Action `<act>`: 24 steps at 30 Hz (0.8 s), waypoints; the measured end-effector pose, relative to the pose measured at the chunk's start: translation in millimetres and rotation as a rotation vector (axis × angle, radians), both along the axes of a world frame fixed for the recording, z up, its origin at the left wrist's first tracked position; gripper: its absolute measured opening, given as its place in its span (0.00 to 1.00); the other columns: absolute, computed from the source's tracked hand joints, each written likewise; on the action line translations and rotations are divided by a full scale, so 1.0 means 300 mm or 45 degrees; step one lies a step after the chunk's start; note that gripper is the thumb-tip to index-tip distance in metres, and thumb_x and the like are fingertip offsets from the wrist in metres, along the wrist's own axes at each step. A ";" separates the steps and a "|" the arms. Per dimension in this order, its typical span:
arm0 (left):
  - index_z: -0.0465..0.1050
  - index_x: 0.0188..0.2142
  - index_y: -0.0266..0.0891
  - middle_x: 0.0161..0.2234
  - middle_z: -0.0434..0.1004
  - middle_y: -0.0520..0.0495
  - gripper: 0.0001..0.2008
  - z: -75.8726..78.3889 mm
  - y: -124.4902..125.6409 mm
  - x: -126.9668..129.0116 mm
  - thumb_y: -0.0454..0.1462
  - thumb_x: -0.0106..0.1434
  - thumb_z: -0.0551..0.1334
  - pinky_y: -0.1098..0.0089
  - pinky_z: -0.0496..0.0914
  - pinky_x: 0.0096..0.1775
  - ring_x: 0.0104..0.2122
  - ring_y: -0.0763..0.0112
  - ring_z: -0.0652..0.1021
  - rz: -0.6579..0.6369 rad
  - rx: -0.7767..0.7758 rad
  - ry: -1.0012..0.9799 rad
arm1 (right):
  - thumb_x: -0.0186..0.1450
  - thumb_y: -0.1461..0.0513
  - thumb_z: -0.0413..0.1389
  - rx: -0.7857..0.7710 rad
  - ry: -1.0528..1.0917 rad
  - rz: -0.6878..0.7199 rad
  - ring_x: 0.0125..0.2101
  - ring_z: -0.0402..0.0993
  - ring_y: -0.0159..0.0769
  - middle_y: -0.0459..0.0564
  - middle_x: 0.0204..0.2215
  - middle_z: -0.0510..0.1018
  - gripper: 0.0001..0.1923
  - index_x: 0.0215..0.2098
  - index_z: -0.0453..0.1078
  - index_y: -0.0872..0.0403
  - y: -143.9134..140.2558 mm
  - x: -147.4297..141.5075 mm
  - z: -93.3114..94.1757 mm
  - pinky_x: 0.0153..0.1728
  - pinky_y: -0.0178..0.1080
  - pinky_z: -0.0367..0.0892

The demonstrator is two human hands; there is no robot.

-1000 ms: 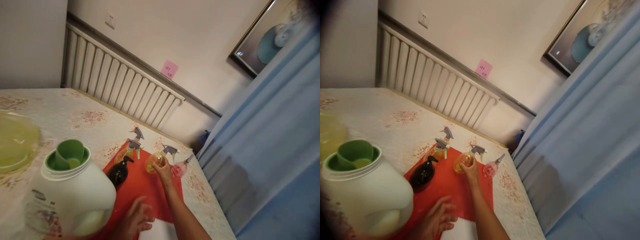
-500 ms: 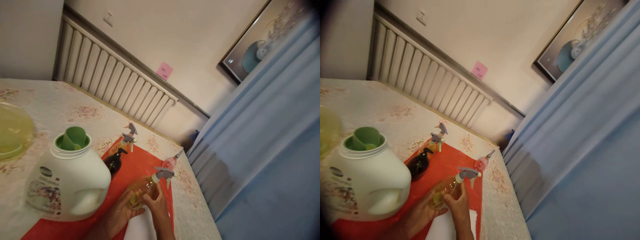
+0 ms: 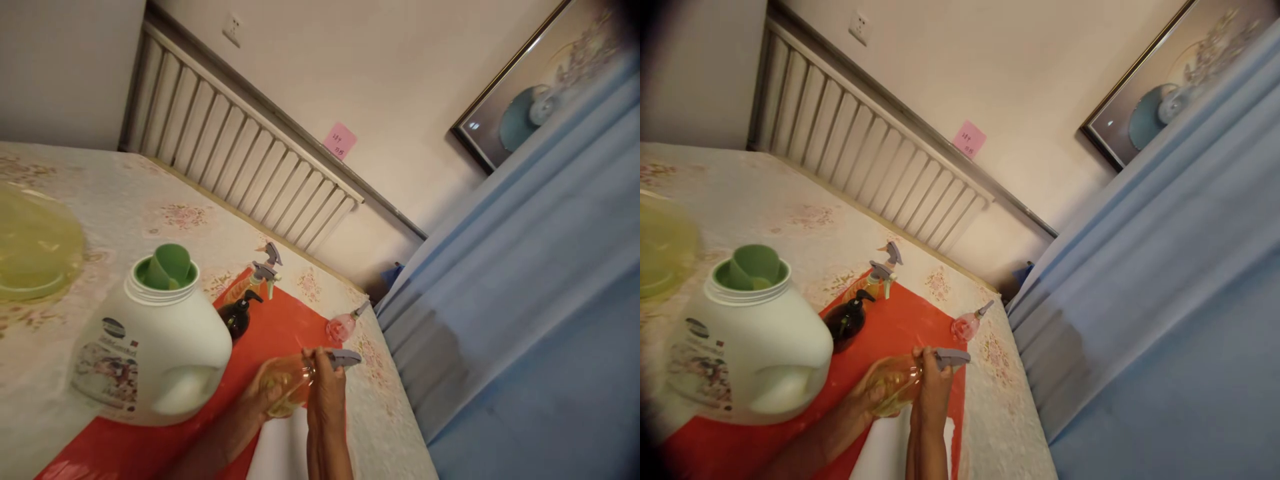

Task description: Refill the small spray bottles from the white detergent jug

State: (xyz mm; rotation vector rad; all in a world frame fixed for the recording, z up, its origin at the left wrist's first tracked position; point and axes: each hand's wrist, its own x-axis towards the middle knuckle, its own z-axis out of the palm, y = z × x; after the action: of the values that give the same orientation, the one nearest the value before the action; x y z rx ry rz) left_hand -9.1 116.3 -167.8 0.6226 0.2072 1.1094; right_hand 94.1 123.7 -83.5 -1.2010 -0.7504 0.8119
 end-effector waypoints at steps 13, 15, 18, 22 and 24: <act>0.71 0.48 0.36 0.30 0.81 0.41 0.33 -0.011 -0.038 0.001 0.60 0.63 0.48 0.66 0.70 0.24 0.23 0.59 0.80 -0.543 -0.274 -0.119 | 0.59 0.61 0.58 0.141 -0.544 0.404 0.36 0.76 0.38 0.45 0.25 0.77 0.09 0.24 0.64 0.52 -0.131 -0.019 0.058 0.44 0.39 0.66; 0.69 0.51 0.39 0.34 0.82 0.41 0.31 -0.005 -0.044 -0.005 0.58 0.63 0.49 0.65 0.71 0.26 0.28 0.57 0.81 -0.537 -0.284 -0.142 | 0.60 0.61 0.58 0.122 -0.551 0.354 0.36 0.76 0.38 0.46 0.26 0.78 0.09 0.24 0.64 0.52 -0.141 -0.019 0.054 0.43 0.38 0.66; 0.68 0.53 0.41 0.40 0.81 0.41 0.28 -0.007 -0.047 -0.010 0.56 0.64 0.50 0.64 0.72 0.31 0.37 0.57 0.80 -0.513 -0.298 -0.179 | 0.60 0.60 0.57 0.094 -0.470 0.272 0.36 0.77 0.38 0.46 0.26 0.79 0.09 0.24 0.64 0.52 -0.139 -0.003 0.040 0.43 0.38 0.66; 0.65 0.55 0.46 0.54 0.73 0.40 0.27 -0.019 -0.044 -0.005 0.54 0.61 0.57 0.60 0.71 0.38 0.48 0.54 0.76 -0.493 -0.145 -0.254 | 0.56 0.58 0.60 0.063 -0.292 0.127 0.33 0.77 0.38 0.45 0.24 0.79 0.11 0.23 0.63 0.53 -0.119 0.042 0.021 0.41 0.38 0.67; 0.61 0.57 0.51 0.59 0.66 0.42 0.30 -0.020 -0.044 -0.004 0.49 0.57 0.64 0.59 0.69 0.42 0.52 0.52 0.73 -0.438 -0.054 -0.259 | 0.55 0.58 0.61 0.040 -0.219 0.032 0.32 0.77 0.39 0.46 0.24 0.79 0.11 0.24 0.64 0.53 -0.111 0.061 0.017 0.38 0.37 0.68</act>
State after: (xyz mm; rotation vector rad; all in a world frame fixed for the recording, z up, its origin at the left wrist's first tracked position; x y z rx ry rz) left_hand -10.4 103.2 -174.0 0.4816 -0.0515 0.8260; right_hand 112.3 90.5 -78.4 -1.2456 -0.9171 0.7209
